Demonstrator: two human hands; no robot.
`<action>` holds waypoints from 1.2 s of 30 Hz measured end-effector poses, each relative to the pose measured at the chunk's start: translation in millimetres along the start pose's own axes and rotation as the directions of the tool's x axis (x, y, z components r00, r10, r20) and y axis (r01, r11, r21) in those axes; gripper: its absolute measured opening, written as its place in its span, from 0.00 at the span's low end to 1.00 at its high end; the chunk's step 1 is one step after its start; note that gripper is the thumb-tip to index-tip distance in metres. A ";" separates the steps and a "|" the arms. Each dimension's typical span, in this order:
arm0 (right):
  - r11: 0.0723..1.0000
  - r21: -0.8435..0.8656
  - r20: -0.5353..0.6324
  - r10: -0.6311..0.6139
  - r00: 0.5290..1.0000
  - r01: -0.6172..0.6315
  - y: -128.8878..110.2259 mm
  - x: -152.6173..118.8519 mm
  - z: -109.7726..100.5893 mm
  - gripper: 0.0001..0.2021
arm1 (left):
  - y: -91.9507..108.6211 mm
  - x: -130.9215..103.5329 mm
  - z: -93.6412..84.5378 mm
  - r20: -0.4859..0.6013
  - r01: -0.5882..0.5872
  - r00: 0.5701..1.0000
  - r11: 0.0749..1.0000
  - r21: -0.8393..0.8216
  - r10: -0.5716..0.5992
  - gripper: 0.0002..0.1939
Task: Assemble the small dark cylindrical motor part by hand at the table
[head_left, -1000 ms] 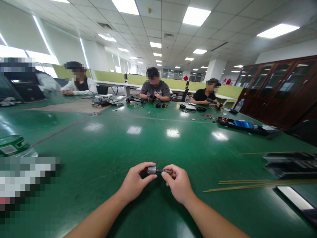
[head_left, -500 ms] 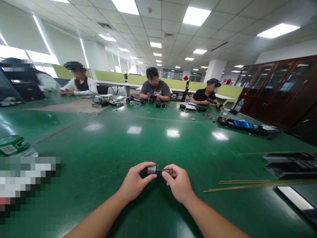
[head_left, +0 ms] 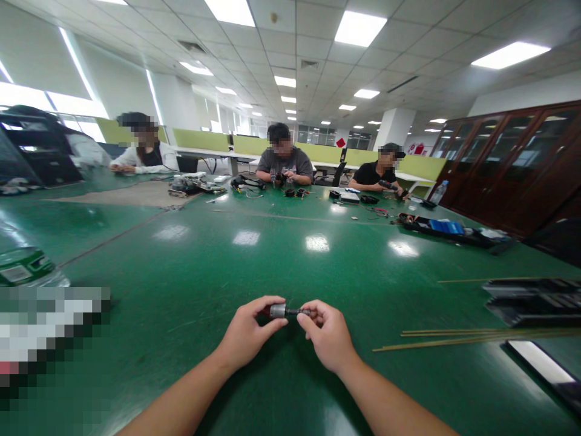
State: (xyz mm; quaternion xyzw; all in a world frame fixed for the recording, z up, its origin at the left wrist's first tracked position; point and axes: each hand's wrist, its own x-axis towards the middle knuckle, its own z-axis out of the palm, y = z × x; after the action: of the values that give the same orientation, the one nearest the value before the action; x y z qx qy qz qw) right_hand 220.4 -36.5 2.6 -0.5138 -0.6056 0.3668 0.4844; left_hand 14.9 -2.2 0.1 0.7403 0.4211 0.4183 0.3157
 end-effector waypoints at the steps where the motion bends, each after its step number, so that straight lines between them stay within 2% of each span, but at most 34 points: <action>1: 1.000 -0.002 -0.001 -0.001 1.000 0.001 0.1 0.0 0.0 0.09 | -0.2 0.2 0.2 0.000 0.000 1.000 1.000 0.000 0.000 0.17; 36: 1.000 0.007 -0.016 0.005 1.000 -0.005 -0.4 0.9 -0.1 0.09 | 0.2 -0.3 -1.8 -0.002 0.014 1.000 1.000 -0.028 -0.014 0.16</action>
State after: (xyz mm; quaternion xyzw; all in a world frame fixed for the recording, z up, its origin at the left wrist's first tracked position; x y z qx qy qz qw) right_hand 220.4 -35.7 3.2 -0.5164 -0.5991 0.3662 0.4903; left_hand 13.2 -2.3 1.0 0.7325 0.4207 0.4228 0.3282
